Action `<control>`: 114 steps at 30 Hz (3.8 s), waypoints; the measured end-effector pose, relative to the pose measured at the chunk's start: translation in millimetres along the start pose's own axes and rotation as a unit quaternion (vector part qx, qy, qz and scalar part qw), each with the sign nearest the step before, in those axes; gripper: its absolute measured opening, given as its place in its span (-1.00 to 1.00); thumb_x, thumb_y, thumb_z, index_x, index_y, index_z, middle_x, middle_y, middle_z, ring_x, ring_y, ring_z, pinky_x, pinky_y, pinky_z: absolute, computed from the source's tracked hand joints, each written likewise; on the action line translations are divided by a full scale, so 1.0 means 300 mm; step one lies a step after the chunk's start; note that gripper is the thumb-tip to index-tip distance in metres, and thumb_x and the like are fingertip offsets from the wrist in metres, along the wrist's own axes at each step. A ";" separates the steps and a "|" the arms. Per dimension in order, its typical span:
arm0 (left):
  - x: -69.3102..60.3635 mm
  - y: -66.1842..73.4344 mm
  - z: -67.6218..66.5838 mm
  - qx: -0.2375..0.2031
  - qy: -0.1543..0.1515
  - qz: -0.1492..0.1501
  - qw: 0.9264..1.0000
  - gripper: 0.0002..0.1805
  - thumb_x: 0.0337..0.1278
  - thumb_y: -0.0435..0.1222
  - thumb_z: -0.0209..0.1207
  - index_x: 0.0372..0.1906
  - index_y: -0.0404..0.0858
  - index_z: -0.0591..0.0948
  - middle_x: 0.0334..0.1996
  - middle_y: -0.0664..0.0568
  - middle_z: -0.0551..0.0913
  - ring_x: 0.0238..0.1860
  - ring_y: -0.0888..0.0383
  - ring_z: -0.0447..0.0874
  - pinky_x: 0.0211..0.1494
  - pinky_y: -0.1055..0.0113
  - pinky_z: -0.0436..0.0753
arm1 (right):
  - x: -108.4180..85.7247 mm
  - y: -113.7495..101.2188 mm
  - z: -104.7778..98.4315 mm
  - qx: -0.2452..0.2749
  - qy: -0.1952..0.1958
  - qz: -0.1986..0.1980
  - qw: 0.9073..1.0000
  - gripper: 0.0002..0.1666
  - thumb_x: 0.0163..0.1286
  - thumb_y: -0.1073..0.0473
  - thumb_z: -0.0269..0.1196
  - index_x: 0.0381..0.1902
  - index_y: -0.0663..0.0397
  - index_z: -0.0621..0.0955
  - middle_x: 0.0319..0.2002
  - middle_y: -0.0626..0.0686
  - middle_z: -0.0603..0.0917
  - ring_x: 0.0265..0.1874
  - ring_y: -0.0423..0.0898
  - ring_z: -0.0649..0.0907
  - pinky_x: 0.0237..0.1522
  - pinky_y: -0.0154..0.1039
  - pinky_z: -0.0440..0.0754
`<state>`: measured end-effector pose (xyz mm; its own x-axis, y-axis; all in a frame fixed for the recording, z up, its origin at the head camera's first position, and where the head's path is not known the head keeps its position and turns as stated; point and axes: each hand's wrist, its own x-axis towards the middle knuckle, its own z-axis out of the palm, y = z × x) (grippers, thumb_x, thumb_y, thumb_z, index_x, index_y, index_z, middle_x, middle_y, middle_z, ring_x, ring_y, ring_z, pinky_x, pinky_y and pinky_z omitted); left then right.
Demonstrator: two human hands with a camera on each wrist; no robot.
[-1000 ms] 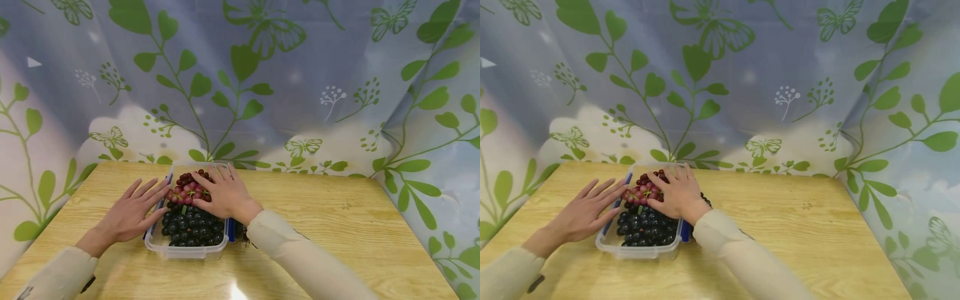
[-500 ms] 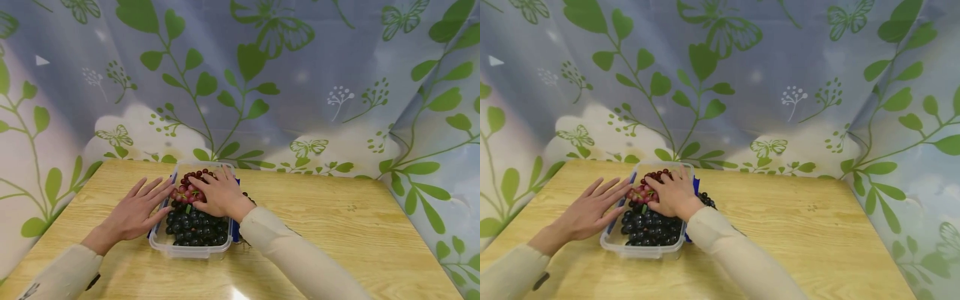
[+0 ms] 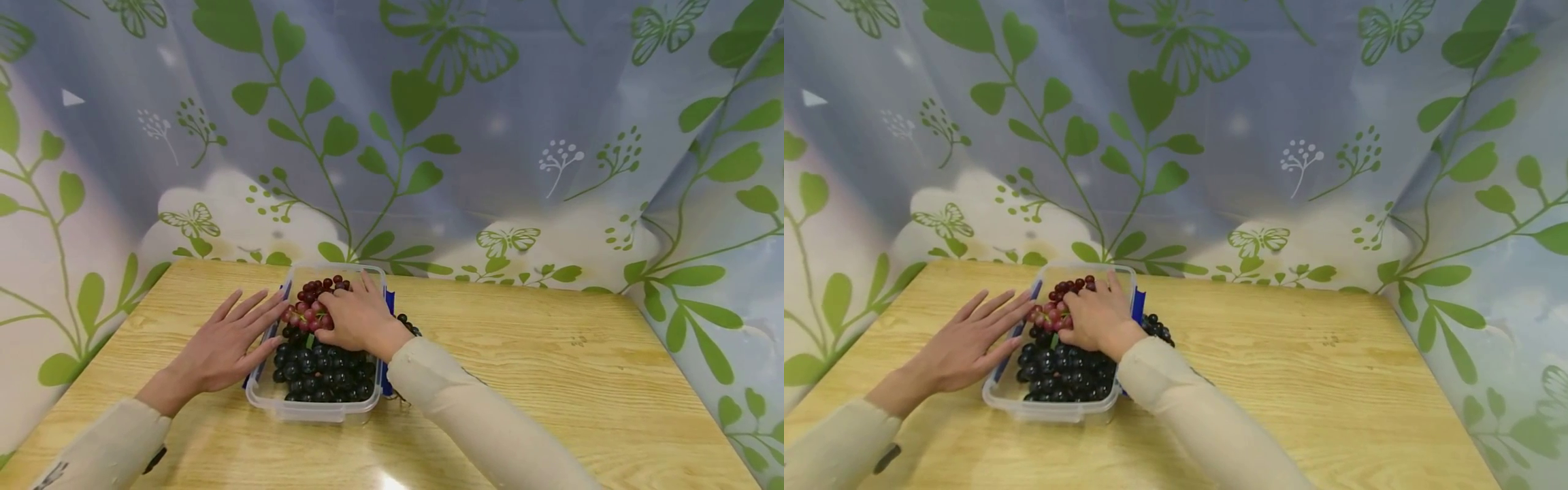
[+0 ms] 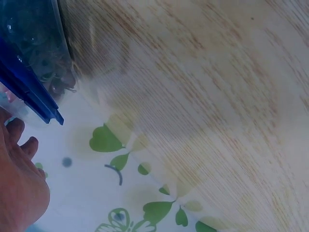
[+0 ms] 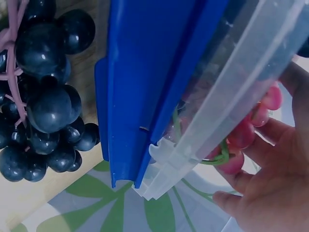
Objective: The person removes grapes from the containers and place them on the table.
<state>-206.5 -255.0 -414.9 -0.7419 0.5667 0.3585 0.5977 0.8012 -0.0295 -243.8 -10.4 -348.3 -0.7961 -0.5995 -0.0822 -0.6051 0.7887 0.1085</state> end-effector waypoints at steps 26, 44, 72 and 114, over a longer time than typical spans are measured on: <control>0.005 0.005 0.004 -0.005 -0.014 -0.005 1.000 -0.35 0.42 0.04 -0.10 0.46 -0.18 0.23 0.44 -0.03 0.18 0.42 -0.07 0.09 0.43 -0.05 -0.13 | 0.017 -0.001 -0.004 0.055 -0.001 0.041 0.998 -0.35 0.15 -0.40 0.25 0.05 -0.16 0.57 -0.50 -0.20 0.61 -0.17 -0.16 0.64 0.38 0.16 -0.18; 0.000 0.004 0.005 -0.023 -0.011 -0.018 1.000 -0.34 0.40 0.00 -0.05 0.48 -0.17 0.20 0.44 -0.01 0.18 0.42 -0.07 0.09 0.43 -0.06 -0.14 | -0.016 0.029 -0.040 0.038 0.080 0.042 0.995 -0.35 0.11 -0.44 0.22 -0.07 -0.10 0.58 -0.66 -0.22 0.50 -0.40 -0.18 0.64 0.38 0.14 -0.15; -0.003 0.004 0.015 -0.033 -0.010 -0.011 0.999 -0.35 0.43 -0.04 -0.07 0.51 -0.13 0.12 0.45 -0.03 0.15 0.41 -0.09 0.08 0.44 0.00 -0.19 | -0.199 0.292 -0.071 0.183 0.110 0.156 0.964 -0.34 0.15 -0.32 0.25 0.04 -0.02 0.55 -0.48 -0.19 0.64 -0.37 -0.18 0.65 0.39 0.07 -0.21; -0.007 0.008 0.020 -0.039 -0.002 -0.009 0.999 -0.36 0.40 -0.10 -0.01 0.48 -0.20 0.18 0.47 -0.03 0.10 0.43 -0.04 0.04 0.45 0.03 -0.23 | -0.370 0.346 0.277 0.243 0.045 0.286 0.926 -0.42 0.21 -0.39 0.19 -0.32 0.03 0.60 -0.74 -0.11 0.51 -0.62 -0.15 0.56 0.32 0.28 -0.11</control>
<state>-205.5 -253.2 -421.4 -0.7535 0.5537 0.3545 0.6067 0.7934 0.0504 -218.2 149.3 -410.3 -0.9964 -0.0558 -0.0632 -0.0300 0.9355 -0.3520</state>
